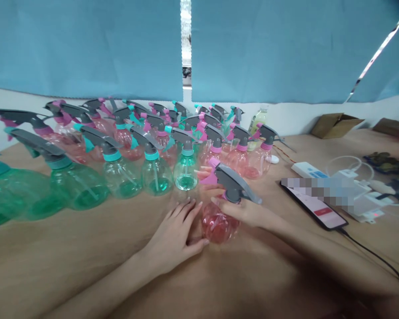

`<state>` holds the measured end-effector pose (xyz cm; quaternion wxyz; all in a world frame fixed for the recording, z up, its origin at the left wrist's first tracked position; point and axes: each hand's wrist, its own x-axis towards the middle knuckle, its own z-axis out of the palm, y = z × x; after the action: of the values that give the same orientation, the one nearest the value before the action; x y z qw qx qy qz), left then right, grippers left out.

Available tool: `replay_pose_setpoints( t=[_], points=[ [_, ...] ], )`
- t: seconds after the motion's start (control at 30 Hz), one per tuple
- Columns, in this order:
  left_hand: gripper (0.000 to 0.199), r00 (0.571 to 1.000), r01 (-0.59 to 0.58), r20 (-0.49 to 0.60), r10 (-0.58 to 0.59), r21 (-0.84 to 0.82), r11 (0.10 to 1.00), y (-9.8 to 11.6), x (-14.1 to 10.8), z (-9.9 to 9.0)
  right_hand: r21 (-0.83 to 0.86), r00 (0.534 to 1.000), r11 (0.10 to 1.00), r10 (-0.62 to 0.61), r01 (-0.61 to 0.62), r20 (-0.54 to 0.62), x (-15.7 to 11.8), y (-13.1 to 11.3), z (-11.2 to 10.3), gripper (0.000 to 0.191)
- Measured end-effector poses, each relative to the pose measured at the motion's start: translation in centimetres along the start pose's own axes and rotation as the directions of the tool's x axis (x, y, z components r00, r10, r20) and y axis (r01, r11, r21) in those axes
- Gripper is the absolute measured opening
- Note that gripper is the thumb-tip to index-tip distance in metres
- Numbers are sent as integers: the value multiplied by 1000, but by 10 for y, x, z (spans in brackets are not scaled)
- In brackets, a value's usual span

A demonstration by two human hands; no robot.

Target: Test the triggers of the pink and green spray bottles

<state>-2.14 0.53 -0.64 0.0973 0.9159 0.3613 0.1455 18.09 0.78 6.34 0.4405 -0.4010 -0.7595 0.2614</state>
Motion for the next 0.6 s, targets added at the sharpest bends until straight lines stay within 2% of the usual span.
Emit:
replay_pose_setpoints(
  t=[0.1,0.33,0.5,0.6],
  points=[
    [70,1000,0,-15,0,-10,1000,-1,-1,1,57,997,998,6,-11,80,2,0,0,17],
    [70,1000,15,-12,-15,-18,1000,-1,-1,1,143,991,989,11,-29,131,1,11,-3,13],
    [70,1000,10,-11,-10,-15,1000,-2,-1,1,184,995,983,-18,-1,101,2,14,-4,40],
    [69,1000,10,-13,-10,-20,1000,-2,-1,1,174,996,985,-8,-7,84,2,15,-4,45]
  ],
)
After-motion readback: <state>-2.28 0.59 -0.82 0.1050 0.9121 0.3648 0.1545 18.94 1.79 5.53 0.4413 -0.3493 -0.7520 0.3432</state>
